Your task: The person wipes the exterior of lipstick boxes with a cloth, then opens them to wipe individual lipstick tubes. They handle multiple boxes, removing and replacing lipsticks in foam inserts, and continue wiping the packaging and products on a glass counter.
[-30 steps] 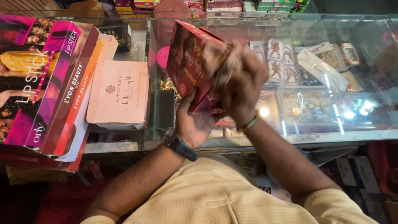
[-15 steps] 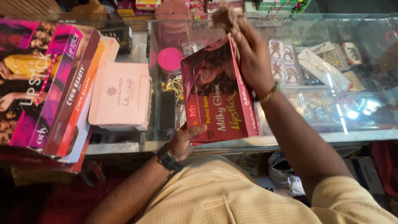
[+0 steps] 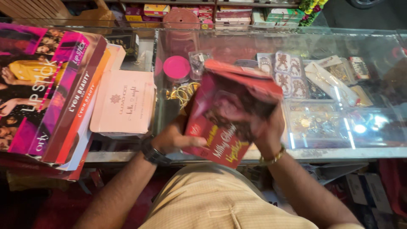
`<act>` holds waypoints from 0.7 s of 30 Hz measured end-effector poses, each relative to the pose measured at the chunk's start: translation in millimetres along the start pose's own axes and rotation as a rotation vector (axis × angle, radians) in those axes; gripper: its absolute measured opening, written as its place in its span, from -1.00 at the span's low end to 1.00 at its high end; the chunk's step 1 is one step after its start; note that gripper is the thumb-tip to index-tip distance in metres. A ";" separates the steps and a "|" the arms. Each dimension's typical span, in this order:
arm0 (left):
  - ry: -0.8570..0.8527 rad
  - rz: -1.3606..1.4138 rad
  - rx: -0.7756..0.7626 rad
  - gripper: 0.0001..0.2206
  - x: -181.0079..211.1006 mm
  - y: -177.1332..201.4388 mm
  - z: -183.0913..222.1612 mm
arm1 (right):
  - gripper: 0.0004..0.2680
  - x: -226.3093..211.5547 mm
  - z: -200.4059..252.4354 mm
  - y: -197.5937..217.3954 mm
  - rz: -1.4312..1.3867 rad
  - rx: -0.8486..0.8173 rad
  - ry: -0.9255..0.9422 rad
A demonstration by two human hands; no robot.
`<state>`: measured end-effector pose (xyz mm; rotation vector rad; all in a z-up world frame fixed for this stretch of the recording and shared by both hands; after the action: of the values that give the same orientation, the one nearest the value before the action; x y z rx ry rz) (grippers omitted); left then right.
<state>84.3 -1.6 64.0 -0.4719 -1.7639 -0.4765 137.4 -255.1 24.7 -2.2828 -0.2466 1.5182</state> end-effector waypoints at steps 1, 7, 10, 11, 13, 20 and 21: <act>0.078 0.104 -0.019 0.06 -5.3 -2.8 -2.7 | -0.73 -25.8 -14.1 -13.5 0.164 -0.083 0.188; 0.132 0.192 -0.024 0.07 9.6 -6.8 -15.7 | -0.59 -45.6 -87.4 -13.0 0.574 -0.206 -0.111; 0.106 0.119 -0.106 0.01 21.4 1.3 -24.6 | -0.36 -56.6 -69.8 -36.9 0.615 -0.735 -0.113; 0.087 0.051 -0.151 -0.02 24.0 3.8 -27.8 | -0.22 -66.0 -49.4 -50.3 0.427 -0.948 -0.101; 0.216 0.018 -0.116 -0.03 7.8 14.4 -33.6 | -0.13 -77.8 -37.0 -50.6 0.370 -1.035 -0.091; 0.082 0.124 0.525 -0.24 -14.8 65.8 -39.6 | -0.27 -23.6 -38.7 3.0 0.210 -0.564 -0.243; 0.100 0.216 0.541 -0.26 -23.7 62.3 -36.2 | -0.33 -10.9 -36.1 16.0 0.131 -0.482 -0.293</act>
<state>153.0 28.9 53.8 -0.2429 -1.6377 0.1319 165.1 -281.4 39.7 -2.4542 -0.6140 2.0456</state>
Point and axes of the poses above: each hand's wrist, its own z-axis away from the middle knuckle, its own y-axis out of the back of the hand, x = y × z, the point moved 10 cm from there along -z, towards the middle knuckle, and after that the axes turned 8 degrees about y, right-handed, at the moved point
